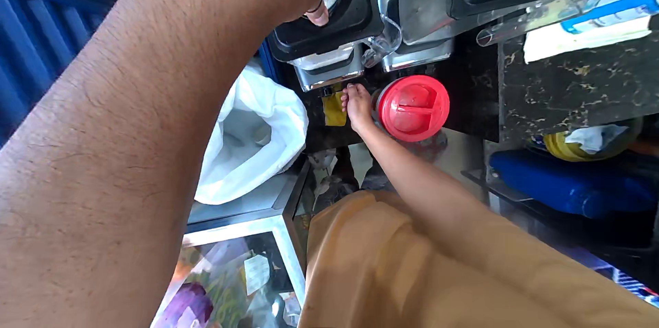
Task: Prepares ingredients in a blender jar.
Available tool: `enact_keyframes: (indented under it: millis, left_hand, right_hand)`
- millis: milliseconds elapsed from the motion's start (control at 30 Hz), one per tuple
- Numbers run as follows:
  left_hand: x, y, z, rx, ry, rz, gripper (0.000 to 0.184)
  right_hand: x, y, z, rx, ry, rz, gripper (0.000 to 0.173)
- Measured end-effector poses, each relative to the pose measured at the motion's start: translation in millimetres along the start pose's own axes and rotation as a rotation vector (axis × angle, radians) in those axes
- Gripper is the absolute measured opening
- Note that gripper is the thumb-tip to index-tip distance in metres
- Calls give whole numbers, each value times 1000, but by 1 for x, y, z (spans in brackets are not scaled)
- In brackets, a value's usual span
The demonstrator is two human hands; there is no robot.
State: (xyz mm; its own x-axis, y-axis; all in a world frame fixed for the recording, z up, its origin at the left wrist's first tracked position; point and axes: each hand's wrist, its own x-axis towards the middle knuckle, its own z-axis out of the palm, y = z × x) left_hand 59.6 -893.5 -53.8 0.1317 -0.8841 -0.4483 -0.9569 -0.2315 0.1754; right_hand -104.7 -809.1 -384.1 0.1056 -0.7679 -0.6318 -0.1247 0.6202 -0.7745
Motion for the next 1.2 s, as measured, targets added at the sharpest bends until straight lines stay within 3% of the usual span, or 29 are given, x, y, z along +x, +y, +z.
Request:
enact_keyframes:
  millis: [200,667,967,1200]
  left_hand:
    - [-1,3,0,-53,-28,-33,19]
    - [2,1,-1,2,31,62,27]
    - [8,-4,-4,85,32,143,49]
    - [7,-1,-7,88,6,119,53]
  right_hand:
    - [3,0,-1,64,-7,29,31]
    - [4,-3,-9,-22,-39,12,32]
    - [3,-11,-7,-31,-28,73,31]
    - [4,-10,-6,-18,-19,72,30]
